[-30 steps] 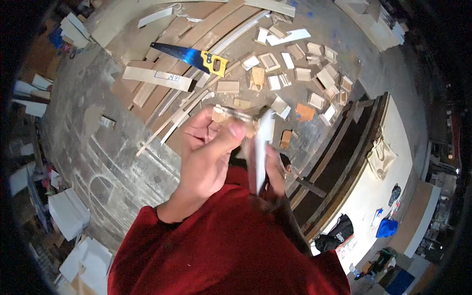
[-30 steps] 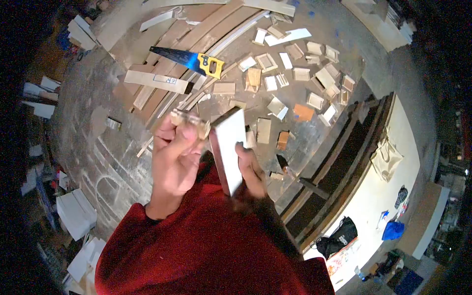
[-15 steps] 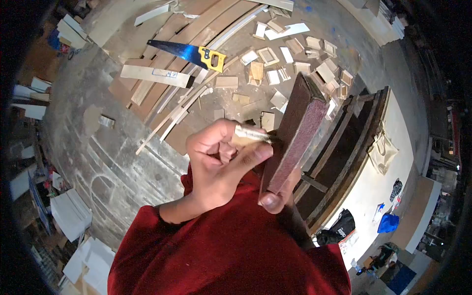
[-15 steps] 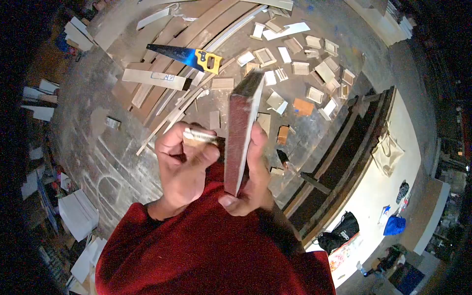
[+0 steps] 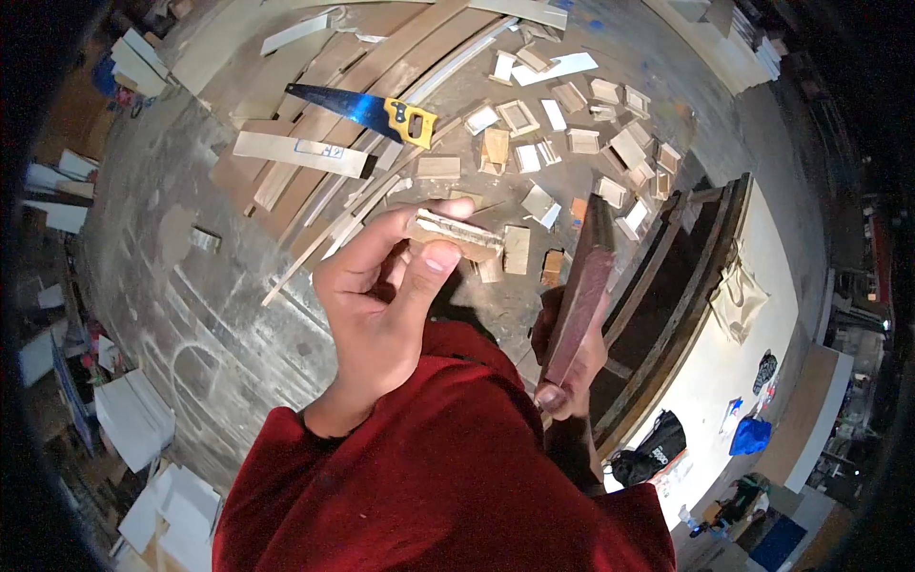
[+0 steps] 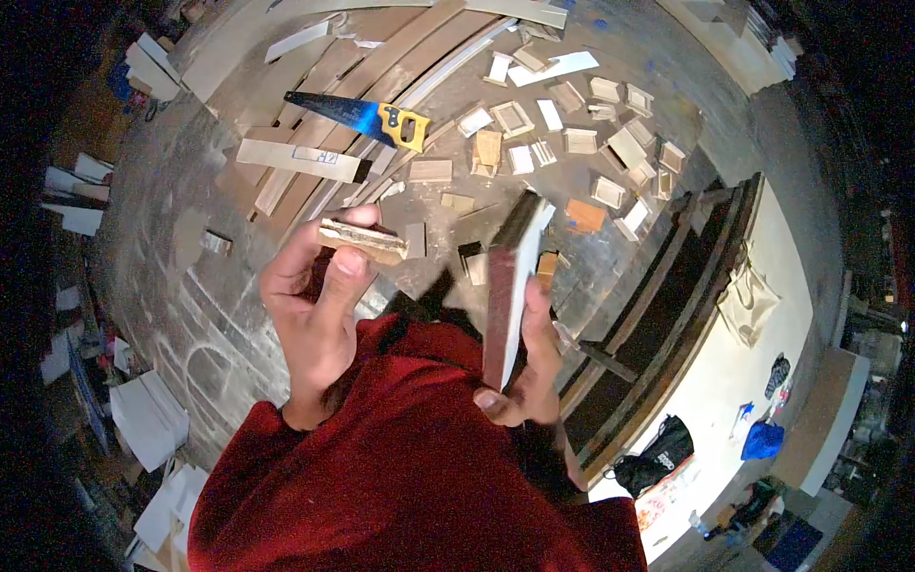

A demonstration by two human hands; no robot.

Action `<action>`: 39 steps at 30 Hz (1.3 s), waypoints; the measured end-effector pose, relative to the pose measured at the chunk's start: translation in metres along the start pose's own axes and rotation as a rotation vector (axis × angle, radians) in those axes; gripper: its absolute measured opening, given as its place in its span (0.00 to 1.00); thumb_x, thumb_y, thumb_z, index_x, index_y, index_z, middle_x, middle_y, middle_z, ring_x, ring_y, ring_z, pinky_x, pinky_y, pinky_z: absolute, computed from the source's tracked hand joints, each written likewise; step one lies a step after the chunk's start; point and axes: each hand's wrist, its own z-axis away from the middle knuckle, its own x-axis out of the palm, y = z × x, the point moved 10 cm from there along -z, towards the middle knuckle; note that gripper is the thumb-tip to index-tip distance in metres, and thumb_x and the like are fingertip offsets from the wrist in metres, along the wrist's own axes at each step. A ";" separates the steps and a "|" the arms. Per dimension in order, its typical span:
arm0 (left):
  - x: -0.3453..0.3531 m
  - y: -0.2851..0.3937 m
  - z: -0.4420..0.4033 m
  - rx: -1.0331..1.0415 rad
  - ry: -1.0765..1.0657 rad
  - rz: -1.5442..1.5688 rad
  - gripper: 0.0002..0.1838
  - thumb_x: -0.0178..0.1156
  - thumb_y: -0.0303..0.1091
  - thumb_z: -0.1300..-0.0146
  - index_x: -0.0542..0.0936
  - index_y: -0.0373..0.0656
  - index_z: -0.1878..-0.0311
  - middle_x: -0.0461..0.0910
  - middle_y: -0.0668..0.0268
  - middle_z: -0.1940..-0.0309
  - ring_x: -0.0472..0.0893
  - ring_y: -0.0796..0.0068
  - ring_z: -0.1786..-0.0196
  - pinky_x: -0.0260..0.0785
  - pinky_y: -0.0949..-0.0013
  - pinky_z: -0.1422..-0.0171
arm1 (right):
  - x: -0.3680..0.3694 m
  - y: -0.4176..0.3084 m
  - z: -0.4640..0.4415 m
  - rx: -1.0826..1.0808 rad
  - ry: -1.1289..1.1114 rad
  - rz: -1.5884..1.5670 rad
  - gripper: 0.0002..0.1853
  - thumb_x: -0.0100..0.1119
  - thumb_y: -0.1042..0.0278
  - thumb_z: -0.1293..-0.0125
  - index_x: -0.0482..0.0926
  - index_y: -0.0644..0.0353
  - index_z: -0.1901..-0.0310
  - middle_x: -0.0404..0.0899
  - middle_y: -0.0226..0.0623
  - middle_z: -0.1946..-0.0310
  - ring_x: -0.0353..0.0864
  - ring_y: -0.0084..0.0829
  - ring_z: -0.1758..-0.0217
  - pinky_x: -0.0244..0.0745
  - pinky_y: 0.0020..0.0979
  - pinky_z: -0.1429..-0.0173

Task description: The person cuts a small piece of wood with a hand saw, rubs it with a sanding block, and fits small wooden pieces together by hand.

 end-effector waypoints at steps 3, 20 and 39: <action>0.013 0.012 0.003 0.067 -0.059 -0.123 0.13 0.67 0.25 0.37 0.82 0.32 0.50 0.84 0.70 0.64 0.73 0.89 0.68 0.66 0.83 0.61 | 0.023 -0.044 0.006 -0.337 -0.253 0.157 0.63 0.73 0.37 0.61 0.57 0.71 0.29 0.71 0.45 0.48 0.72 0.36 0.51 0.67 0.35 0.48; 0.013 -0.007 0.000 0.061 -0.187 -0.232 0.13 0.64 0.14 0.41 0.84 0.32 0.53 0.83 0.69 0.66 0.69 0.92 0.72 0.60 0.81 0.71 | 0.000 0.035 0.003 0.528 0.129 -1.057 0.33 0.58 0.61 0.37 0.67 0.71 0.34 0.76 0.41 0.49 0.76 0.35 0.44 0.66 0.37 0.33; 0.007 0.038 0.009 0.257 -0.051 -0.338 0.11 0.71 0.17 0.47 0.85 0.32 0.59 0.83 0.65 0.73 0.74 0.86 0.72 0.64 0.80 0.68 | 0.060 -0.089 -0.009 -0.419 -0.349 0.464 0.62 0.84 0.56 0.69 0.62 0.56 0.27 0.70 0.49 0.51 0.75 0.46 0.53 0.78 0.41 0.55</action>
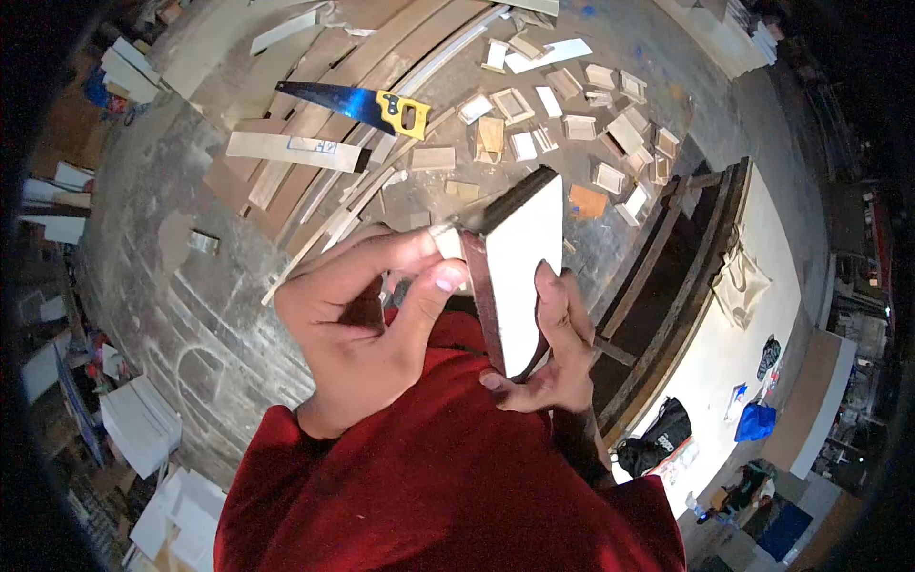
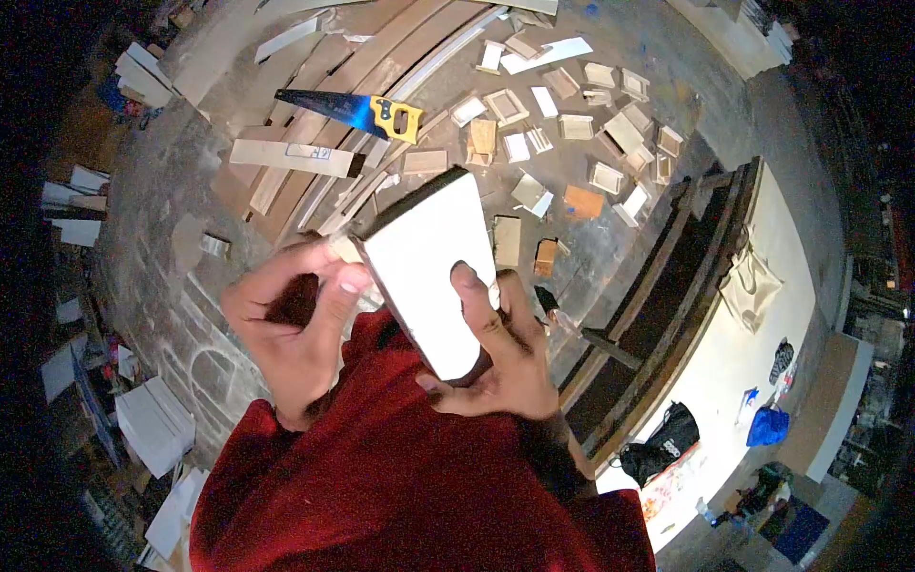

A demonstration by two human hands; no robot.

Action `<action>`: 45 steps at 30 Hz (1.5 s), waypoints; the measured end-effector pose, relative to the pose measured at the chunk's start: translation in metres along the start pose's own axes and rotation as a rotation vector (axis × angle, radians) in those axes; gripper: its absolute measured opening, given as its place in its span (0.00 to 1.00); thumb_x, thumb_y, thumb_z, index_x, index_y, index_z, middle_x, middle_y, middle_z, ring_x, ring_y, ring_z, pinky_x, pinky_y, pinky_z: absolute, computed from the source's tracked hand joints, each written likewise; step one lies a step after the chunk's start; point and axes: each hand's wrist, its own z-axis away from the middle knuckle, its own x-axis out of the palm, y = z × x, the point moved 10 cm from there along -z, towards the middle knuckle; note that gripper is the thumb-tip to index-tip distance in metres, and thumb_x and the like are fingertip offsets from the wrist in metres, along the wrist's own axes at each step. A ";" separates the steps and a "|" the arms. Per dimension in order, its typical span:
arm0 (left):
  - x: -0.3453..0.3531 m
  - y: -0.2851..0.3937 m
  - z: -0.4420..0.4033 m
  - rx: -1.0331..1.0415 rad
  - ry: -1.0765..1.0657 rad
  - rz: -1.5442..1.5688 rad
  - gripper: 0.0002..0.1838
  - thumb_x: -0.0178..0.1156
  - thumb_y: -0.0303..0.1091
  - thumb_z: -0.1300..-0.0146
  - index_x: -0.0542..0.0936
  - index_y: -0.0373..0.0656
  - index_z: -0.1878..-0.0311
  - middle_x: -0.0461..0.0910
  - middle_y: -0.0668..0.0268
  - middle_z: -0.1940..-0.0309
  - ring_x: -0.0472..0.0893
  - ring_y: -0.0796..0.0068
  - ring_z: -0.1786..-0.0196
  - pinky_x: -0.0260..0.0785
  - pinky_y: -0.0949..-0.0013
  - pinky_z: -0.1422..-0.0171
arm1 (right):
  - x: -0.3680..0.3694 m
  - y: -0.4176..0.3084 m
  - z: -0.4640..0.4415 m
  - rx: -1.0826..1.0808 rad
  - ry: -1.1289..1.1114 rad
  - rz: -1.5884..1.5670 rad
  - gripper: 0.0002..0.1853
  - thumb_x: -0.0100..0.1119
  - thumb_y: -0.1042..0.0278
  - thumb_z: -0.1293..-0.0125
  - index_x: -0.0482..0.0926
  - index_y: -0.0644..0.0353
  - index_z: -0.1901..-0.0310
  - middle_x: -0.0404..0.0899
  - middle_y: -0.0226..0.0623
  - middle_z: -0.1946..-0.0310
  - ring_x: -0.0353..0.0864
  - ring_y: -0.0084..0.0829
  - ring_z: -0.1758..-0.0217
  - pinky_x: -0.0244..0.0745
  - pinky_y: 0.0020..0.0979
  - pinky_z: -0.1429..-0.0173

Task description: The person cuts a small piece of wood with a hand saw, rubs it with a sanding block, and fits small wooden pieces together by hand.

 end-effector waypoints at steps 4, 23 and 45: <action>0.005 0.002 0.000 -0.031 -0.091 -0.041 0.09 0.70 0.18 0.45 0.85 0.32 0.59 0.84 0.65 0.72 0.73 0.87 0.72 0.64 0.80 0.68 | 0.001 0.003 0.007 0.018 -0.005 0.071 0.61 0.85 0.57 0.68 0.61 0.56 0.27 0.70 0.51 0.49 0.76 0.48 0.52 0.78 0.42 0.55; 0.000 -0.005 0.011 -0.147 -0.075 0.031 0.10 0.72 0.18 0.45 0.84 0.31 0.60 0.84 0.66 0.72 0.76 0.89 0.70 0.63 0.83 0.68 | -0.016 0.048 0.048 0.234 -0.046 0.218 0.50 0.81 0.65 0.59 0.68 0.52 0.29 0.72 0.43 0.56 0.77 0.39 0.58 0.76 0.36 0.54; 0.007 -0.001 0.018 -0.171 -0.162 0.158 0.09 0.67 0.14 0.42 0.83 0.27 0.57 0.85 0.60 0.68 0.79 0.86 0.68 0.69 0.81 0.64 | 0.005 0.038 0.033 0.276 -0.026 -0.036 0.47 0.77 0.56 0.51 0.65 0.53 0.28 0.74 0.51 0.42 0.78 0.45 0.45 0.74 0.39 0.43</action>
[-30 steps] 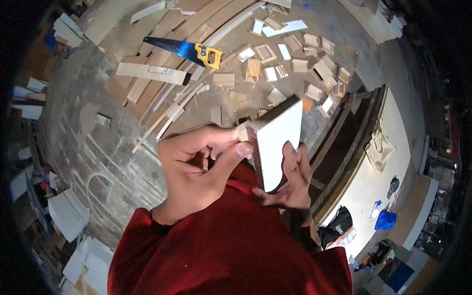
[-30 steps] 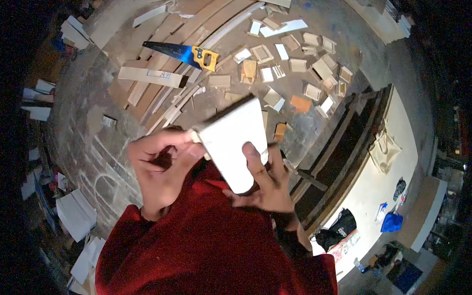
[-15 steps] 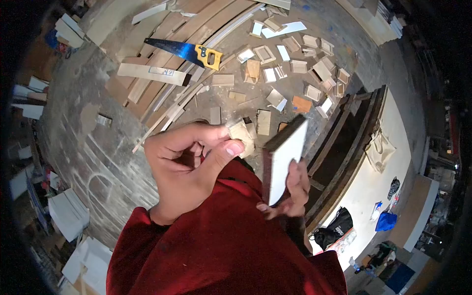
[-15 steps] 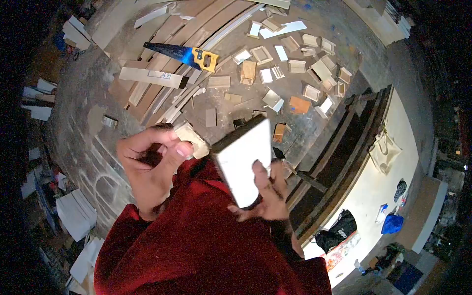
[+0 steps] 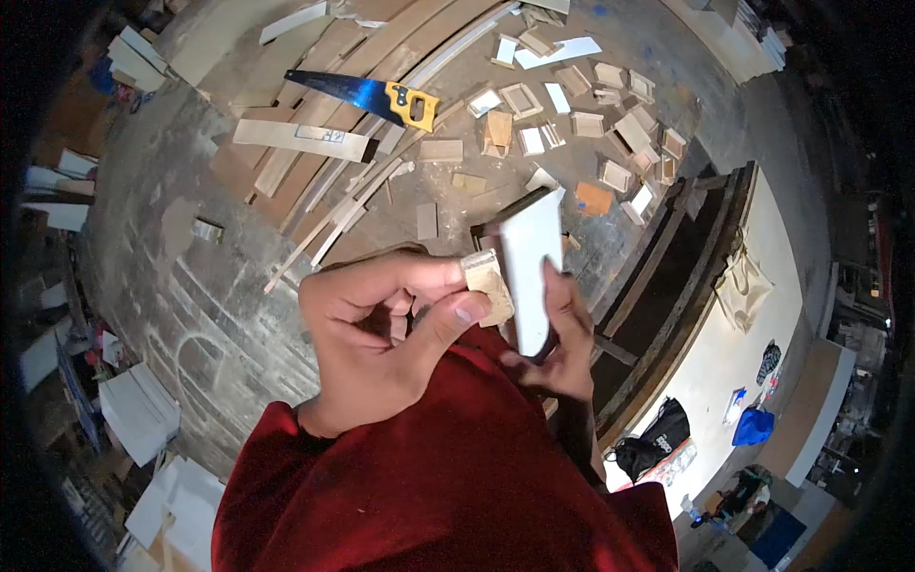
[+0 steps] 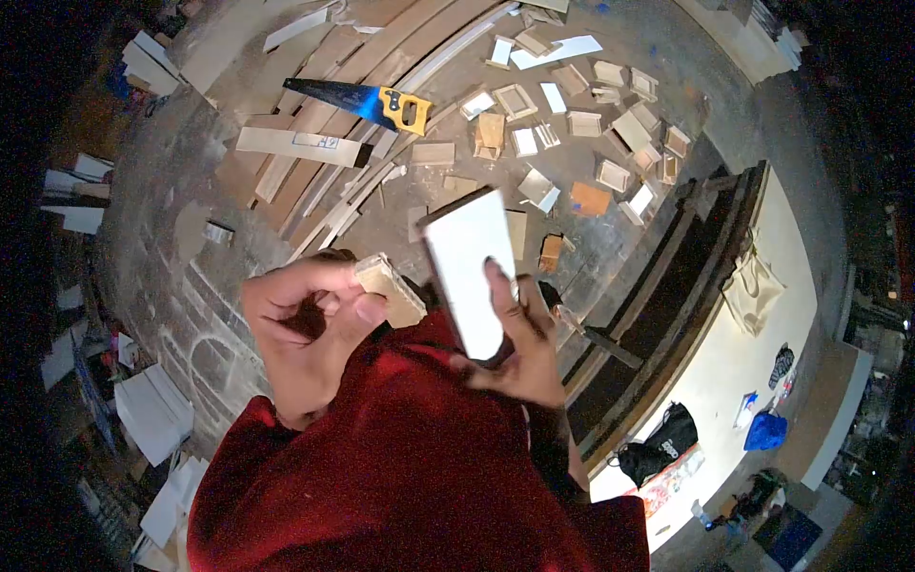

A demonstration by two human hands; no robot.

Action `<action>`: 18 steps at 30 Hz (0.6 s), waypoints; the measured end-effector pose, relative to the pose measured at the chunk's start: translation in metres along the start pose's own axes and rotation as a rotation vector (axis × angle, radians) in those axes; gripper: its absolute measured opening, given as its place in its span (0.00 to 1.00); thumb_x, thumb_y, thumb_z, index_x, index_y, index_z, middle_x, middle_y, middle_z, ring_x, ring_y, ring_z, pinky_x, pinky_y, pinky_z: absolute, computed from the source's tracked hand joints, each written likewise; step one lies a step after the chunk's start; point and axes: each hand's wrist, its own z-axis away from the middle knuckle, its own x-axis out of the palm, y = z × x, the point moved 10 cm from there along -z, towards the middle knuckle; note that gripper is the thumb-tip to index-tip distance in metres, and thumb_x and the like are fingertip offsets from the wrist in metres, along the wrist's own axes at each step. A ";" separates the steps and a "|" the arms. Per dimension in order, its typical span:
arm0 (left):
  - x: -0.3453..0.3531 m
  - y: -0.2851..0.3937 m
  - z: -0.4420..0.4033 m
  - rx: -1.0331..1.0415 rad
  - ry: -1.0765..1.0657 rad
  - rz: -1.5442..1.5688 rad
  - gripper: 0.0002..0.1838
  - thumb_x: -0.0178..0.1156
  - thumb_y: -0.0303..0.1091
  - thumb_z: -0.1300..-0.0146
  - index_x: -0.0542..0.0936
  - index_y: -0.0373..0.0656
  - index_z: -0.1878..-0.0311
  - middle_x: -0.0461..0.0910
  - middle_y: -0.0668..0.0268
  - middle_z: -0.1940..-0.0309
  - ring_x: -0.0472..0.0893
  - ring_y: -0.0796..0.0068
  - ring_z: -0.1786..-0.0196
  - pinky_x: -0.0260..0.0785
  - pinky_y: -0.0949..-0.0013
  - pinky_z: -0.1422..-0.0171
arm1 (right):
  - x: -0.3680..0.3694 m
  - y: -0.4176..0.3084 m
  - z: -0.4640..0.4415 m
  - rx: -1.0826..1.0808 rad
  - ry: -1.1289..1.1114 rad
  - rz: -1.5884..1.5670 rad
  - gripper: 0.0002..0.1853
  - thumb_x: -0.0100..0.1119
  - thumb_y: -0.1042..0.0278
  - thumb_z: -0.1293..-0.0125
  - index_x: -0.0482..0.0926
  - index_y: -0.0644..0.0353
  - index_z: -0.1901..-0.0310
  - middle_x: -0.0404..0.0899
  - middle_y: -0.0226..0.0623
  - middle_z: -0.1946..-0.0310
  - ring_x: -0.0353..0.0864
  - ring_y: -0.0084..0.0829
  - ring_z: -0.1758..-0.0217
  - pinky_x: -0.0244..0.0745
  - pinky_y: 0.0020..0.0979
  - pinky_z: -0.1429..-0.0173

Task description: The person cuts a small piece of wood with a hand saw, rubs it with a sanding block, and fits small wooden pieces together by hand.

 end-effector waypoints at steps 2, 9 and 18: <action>-0.007 -0.002 -0.005 -0.002 -0.014 -0.003 0.09 0.67 0.15 0.41 0.82 0.26 0.57 0.85 0.60 0.67 0.79 0.85 0.68 0.70 0.80 0.64 | -0.007 0.002 0.002 -0.149 0.112 -0.180 0.51 0.74 0.46 0.50 0.62 0.58 0.27 0.71 0.53 0.36 0.75 0.48 0.39 0.68 0.44 0.37; -0.019 -0.010 -0.010 -0.090 0.015 0.069 0.08 0.66 0.17 0.40 0.83 0.30 0.56 0.85 0.62 0.69 0.77 0.87 0.70 0.66 0.83 0.66 | 0.014 -0.015 0.012 -0.272 0.025 -0.455 0.56 0.74 0.44 0.53 0.59 0.61 0.25 0.62 0.57 0.28 0.64 0.52 0.26 0.54 0.50 0.25; -0.016 -0.001 -0.019 0.025 -0.017 0.007 0.09 0.63 0.15 0.40 0.82 0.32 0.56 0.79 0.65 0.69 0.74 0.87 0.68 0.63 0.81 0.66 | 0.022 -0.050 -0.004 -0.376 -0.075 -0.241 0.57 0.77 0.52 0.56 0.58 0.69 0.27 0.68 0.58 0.35 0.71 0.49 0.39 0.67 0.45 0.37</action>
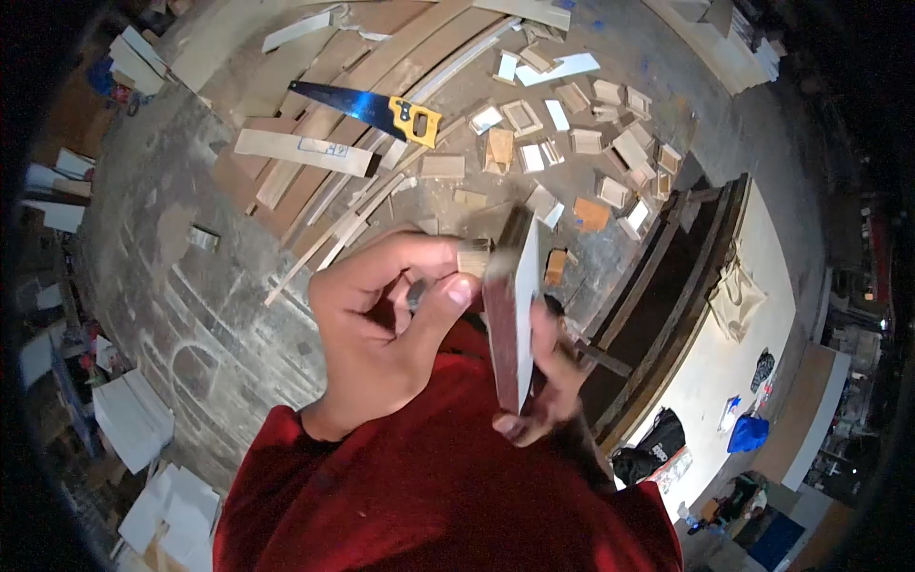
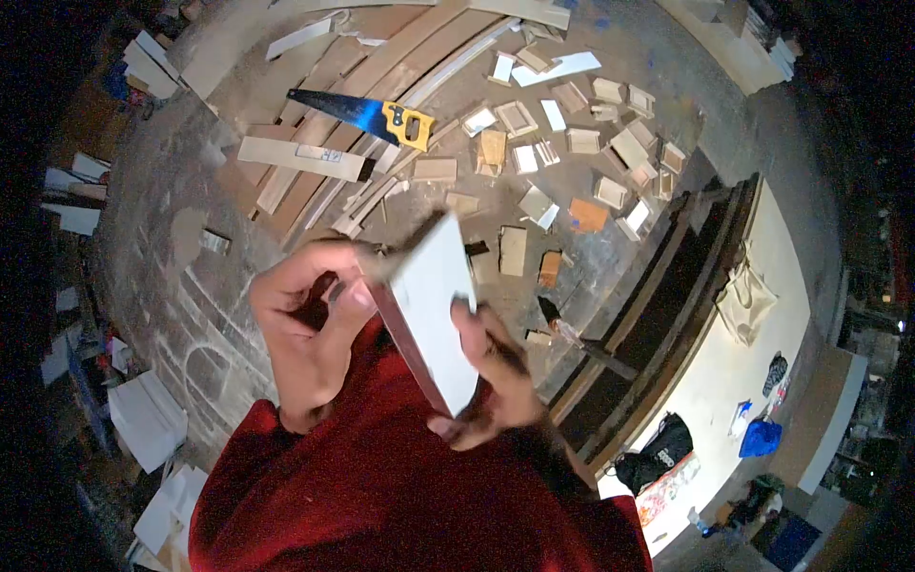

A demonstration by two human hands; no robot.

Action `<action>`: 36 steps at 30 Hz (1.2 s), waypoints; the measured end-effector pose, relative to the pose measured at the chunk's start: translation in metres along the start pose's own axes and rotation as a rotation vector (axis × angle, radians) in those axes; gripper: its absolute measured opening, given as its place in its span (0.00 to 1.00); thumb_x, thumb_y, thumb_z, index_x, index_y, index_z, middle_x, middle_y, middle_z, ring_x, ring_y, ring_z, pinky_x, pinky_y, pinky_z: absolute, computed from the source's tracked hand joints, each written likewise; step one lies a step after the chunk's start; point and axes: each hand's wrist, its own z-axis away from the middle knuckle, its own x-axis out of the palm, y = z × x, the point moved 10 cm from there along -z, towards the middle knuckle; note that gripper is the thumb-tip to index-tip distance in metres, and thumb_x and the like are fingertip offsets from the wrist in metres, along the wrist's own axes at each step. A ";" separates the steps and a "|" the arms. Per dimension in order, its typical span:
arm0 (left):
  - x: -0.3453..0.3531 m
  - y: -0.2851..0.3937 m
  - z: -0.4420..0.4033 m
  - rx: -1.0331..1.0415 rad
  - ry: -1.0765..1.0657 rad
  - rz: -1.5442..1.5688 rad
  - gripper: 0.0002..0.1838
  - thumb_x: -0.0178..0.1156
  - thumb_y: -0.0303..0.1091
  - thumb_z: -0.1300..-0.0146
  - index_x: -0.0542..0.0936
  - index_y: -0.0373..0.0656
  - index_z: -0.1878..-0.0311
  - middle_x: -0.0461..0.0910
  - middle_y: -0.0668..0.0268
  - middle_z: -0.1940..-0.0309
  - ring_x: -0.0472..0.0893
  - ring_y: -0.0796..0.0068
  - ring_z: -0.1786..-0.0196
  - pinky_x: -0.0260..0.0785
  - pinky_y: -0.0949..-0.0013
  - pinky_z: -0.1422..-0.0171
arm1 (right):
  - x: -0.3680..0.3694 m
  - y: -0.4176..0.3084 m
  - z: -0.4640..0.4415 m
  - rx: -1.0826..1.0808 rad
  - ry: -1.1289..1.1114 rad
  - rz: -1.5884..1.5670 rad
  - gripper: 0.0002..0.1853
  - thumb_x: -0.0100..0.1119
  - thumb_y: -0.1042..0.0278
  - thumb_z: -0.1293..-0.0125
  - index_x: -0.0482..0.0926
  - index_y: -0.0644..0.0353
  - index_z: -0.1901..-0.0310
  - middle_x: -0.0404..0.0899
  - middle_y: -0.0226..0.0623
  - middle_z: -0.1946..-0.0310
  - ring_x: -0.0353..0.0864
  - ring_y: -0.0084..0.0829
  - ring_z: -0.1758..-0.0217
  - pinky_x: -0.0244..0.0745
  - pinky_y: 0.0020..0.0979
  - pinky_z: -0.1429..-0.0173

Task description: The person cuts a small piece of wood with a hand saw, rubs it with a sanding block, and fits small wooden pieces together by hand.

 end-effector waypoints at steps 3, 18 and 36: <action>0.008 0.002 -0.002 -0.002 -0.088 -0.044 0.09 0.62 0.13 0.40 0.81 0.31 0.56 0.80 0.64 0.66 0.75 0.86 0.66 0.64 0.81 0.64 | 0.002 0.008 0.007 0.088 -0.053 0.036 0.58 0.78 0.51 0.57 0.58 0.70 0.27 0.71 0.57 0.42 0.74 0.45 0.45 0.70 0.42 0.41; 0.003 -0.020 -0.003 -0.190 0.017 0.327 0.05 0.63 0.20 0.36 0.78 0.32 0.59 0.78 0.70 0.69 0.74 0.87 0.65 0.65 0.80 0.59 | -0.038 0.055 0.061 0.401 0.248 -0.118 0.64 0.72 0.33 0.54 0.54 0.76 0.27 0.73 0.45 0.40 0.75 0.27 0.45 0.64 0.28 0.39; 0.011 -0.018 0.002 -0.240 0.171 0.792 0.06 0.55 0.27 0.30 0.76 0.33 0.55 0.81 0.63 0.62 0.78 0.80 0.60 0.71 0.73 0.48 | 0.009 0.028 0.026 0.213 0.123 0.128 0.48 0.76 0.50 0.50 0.62 0.59 0.31 0.71 0.51 0.48 0.77 0.45 0.52 0.77 0.43 0.53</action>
